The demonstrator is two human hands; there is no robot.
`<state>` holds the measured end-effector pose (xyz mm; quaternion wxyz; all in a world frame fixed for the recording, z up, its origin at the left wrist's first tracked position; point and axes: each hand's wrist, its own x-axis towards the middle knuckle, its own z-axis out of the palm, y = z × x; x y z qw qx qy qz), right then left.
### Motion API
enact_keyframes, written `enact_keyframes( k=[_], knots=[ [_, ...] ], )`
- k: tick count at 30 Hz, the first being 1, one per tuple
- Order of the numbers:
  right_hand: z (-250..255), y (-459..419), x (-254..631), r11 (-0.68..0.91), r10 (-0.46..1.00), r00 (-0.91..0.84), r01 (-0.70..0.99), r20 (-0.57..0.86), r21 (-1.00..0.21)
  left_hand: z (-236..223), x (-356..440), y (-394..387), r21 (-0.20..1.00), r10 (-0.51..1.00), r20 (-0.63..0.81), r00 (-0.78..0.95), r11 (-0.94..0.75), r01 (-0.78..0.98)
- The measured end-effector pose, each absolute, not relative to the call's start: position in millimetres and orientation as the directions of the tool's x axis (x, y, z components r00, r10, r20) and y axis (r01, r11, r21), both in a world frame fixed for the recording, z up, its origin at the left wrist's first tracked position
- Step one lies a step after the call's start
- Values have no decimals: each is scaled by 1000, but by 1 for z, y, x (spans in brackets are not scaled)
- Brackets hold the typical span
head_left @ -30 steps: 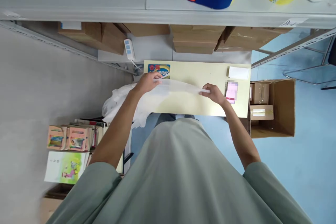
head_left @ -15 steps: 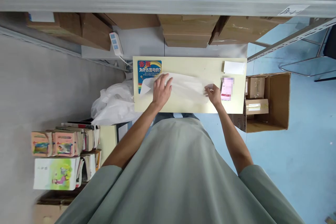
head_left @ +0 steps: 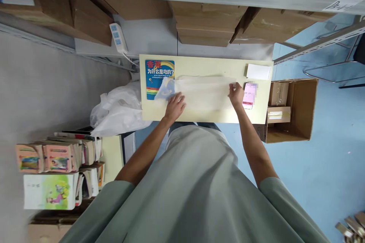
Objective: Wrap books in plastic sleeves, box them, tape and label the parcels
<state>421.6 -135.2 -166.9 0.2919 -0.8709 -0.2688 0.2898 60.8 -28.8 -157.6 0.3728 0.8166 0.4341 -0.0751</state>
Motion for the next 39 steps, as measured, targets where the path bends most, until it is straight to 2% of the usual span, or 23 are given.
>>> enact_keyframes(
  k=[4, 6, 8, 10, 12, 15, 19, 26, 32, 39],
  knots=[
    [-180, -128, 436, -758, 622, 677, 395, -393, -519, -155, 60, -42, 531, 673, -441, 594, -338, 777],
    [-182, -128, 435, -749, 638, 696, 462, -330, -475, -154, 61, -41, 526, 721, -418, 553, -305, 794],
    [-181, -129, 423, -680, 712, 667, 577, -218, -452, -155, 62, -33, 510, 768, -401, 500, -266, 818],
    [-179, -132, 400, -561, 817, 553, 701, -161, -440, -157, 63, -23, 495, 783, -398, 479, -256, 830],
    [-178, -137, 372, -445, 895, 399, 779, -198, -442, -162, 61, -12, 487, 767, -406, 496, -278, 828],
    [-184, -151, 336, -362, 921, 253, 837, -297, -411, -172, 53, -2, 455, 739, -436, 514, -312, 834],
    [-198, -177, 330, -344, 917, 238, 877, -319, -335, -185, 28, 1, 402, 748, -443, 494, -327, 855],
    [-205, -191, 344, -370, 917, 285, 871, -279, -324, -190, 18, 2, 392, 761, -420, 494, -339, 855],
    [-204, -190, 325, -379, 915, 291, 858, -279, -346, -198, 54, -19, 431, 783, -396, 480, -303, 850],
    [-201, -210, 346, -416, 895, 340, 871, -290, -263, -201, 20, -8, 484, 773, -345, 532, -339, 807]
  ],
)
